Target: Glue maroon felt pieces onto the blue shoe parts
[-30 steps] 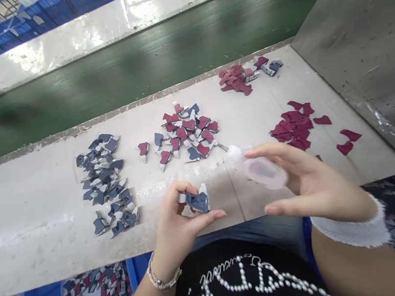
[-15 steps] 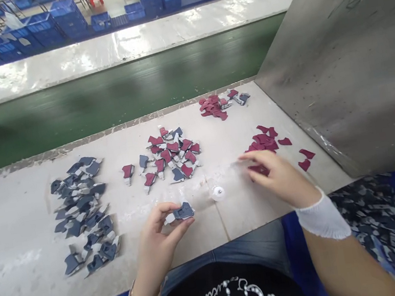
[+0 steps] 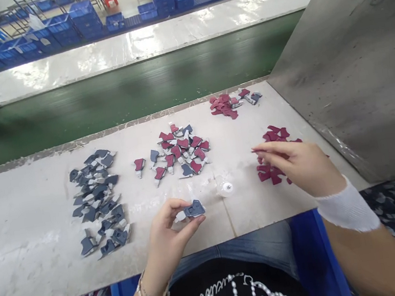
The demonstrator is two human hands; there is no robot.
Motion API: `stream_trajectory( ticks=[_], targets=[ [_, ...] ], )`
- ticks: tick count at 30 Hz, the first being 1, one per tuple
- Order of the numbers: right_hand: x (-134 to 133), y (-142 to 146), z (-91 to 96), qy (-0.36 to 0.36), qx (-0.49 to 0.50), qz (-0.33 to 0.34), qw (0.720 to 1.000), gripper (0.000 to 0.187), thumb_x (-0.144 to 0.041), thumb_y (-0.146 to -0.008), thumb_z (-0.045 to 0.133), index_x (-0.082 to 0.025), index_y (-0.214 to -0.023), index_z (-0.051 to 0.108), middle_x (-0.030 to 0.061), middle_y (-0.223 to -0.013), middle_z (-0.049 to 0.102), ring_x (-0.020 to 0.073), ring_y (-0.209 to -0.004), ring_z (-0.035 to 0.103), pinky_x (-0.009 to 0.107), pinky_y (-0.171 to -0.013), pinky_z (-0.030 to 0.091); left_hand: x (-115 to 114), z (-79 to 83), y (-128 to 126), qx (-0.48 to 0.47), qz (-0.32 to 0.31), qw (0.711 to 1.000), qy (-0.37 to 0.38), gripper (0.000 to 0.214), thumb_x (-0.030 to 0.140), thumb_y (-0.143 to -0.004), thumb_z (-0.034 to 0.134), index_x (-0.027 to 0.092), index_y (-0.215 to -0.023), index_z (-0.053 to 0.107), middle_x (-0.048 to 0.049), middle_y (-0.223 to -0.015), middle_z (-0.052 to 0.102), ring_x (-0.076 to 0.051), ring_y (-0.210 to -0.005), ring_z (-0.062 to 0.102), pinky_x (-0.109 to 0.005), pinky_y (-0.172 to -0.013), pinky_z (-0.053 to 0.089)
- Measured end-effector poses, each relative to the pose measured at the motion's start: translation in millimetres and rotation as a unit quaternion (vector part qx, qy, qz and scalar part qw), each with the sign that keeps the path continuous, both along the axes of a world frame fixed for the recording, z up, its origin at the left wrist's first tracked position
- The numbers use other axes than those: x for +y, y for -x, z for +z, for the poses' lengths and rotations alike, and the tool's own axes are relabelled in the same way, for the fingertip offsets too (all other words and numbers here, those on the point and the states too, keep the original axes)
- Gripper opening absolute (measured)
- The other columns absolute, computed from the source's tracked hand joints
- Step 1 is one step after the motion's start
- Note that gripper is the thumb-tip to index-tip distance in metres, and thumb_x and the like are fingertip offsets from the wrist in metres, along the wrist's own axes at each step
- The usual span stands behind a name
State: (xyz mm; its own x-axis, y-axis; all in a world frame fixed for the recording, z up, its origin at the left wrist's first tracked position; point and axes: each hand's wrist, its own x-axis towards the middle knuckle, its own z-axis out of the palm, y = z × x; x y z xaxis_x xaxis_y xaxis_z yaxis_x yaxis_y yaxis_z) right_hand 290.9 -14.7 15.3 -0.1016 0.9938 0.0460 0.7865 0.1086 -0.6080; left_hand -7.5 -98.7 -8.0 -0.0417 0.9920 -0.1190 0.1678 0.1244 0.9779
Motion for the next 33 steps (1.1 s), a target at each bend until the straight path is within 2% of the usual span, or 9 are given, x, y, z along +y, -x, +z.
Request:
stream_trajectory(
  ticks=[2,3,5,7,10,14,19,25,33],
  targets=[
    [-22,13,16.3,0.018,0.041,0.036,0.998,0.023,-0.037,-0.093,0.060,-0.027,-0.104,0.078,0.0044,-0.097,0.080,0.0252,-0.086,0.075,0.038,-0.074,0.061,-3,-2.5,-2,-0.027,-0.009,0.999,-0.025,0.022,0.020,-0.078,0.080,0.020,-0.092,0.063,-0.0021,-0.090,0.067,-0.015,-0.081,0.068,-0.024,-0.068,0.060],
    [-33,21,23.3,0.033,0.077,0.066,0.994,0.020,-0.038,-0.090,0.065,-0.027,-0.101,0.078,0.0045,-0.098,0.080,0.0256,-0.089,0.075,0.038,-0.076,0.062,-4,-3.6,-4,-0.037,-0.011,0.998,-0.043,0.023,0.018,-0.078,0.080,0.020,-0.090,0.061,-0.0019,-0.092,0.065,-0.014,-0.081,0.068,-0.024,-0.068,0.059],
    [-53,34,33.6,0.054,0.145,0.143,0.977,0.016,-0.036,-0.087,0.071,-0.029,-0.099,0.078,0.0031,-0.098,0.080,0.0245,-0.090,0.075,0.037,-0.080,0.062,-7,-5.3,-9,-0.051,-0.007,0.996,-0.073,0.025,0.014,-0.077,0.080,0.020,-0.088,0.058,-0.0010,-0.092,0.061,-0.013,-0.079,0.066,-0.023,-0.067,0.059],
    [-69,47,37.6,0.089,0.209,0.190,0.955,0.019,-0.028,-0.089,0.068,-0.033,-0.107,0.075,0.0005,-0.097,0.080,0.0212,-0.089,0.076,0.033,-0.081,0.063,-11,-6.4,-14,-0.056,0.002,0.994,-0.093,0.027,0.012,-0.077,0.079,0.020,-0.087,0.056,0.0000,-0.091,0.058,-0.011,-0.078,0.065,-0.022,-0.067,0.058],
    [-83,62,34.3,0.189,0.313,0.152,0.918,0.027,-0.025,-0.094,0.062,-0.032,-0.120,0.065,0.0000,-0.095,0.080,0.0192,-0.089,0.077,0.032,-0.081,0.063,-18,-8.6,-20,-0.045,0.000,0.992,-0.114,0.027,0.011,-0.077,0.079,0.020,-0.088,0.056,-0.0002,-0.091,0.058,-0.012,-0.078,0.065,-0.024,-0.070,0.059],
    [-85,76,24.1,0.288,0.374,0.113,0.874,0.012,-0.034,-0.094,0.064,-0.023,-0.097,0.067,0.0049,-0.095,0.079,0.0217,-0.093,0.076,0.035,-0.086,0.062,-25,-15.7,-21,-0.031,-0.017,0.988,-0.152,0.027,0.012,-0.077,0.078,0.021,-0.091,0.057,-0.0015,-0.093,0.060,-0.014,-0.082,0.066,-0.026,-0.071,0.059],
    [-81,85,15.1,0.251,0.360,0.099,0.893,0.013,-0.035,-0.091,0.068,-0.023,-0.088,0.071,0.0018,-0.088,0.076,0.0190,-0.085,0.073,0.034,-0.079,0.061,-27,-20.6,-21,0.050,-0.011,0.978,-0.204,0.026,0.013,-0.078,0.079,0.021,-0.092,0.059,-0.0020,-0.095,0.064,-0.016,-0.085,0.067,-0.029,-0.072,0.058],
    [-80,94,14.5,0.282,0.406,0.046,0.868,0.015,-0.036,-0.087,0.072,-0.022,-0.084,0.069,0.0002,-0.079,0.074,0.0177,-0.073,0.072,0.034,-0.071,0.064,-27,-13.7,-24,0.100,-0.013,0.968,-0.228,0.020,0.016,-0.080,0.077,0.021,-0.092,0.062,-0.0033,-0.093,0.067,-0.018,-0.085,0.070,-0.031,-0.071,0.061],
    [-83,93,1.2,0.304,0.426,0.027,0.852,0.024,-0.043,-0.082,0.077,-0.022,-0.080,0.065,0.0009,-0.080,0.075,0.0231,-0.082,0.075,0.040,-0.080,0.063,-29,-13.3,-21,0.098,-0.019,0.963,-0.252,0.023,0.016,-0.078,0.081,0.021,-0.096,0.066,-0.0037,-0.093,0.068,-0.018,-0.085,0.070,-0.031,-0.073,0.063]
  ],
)
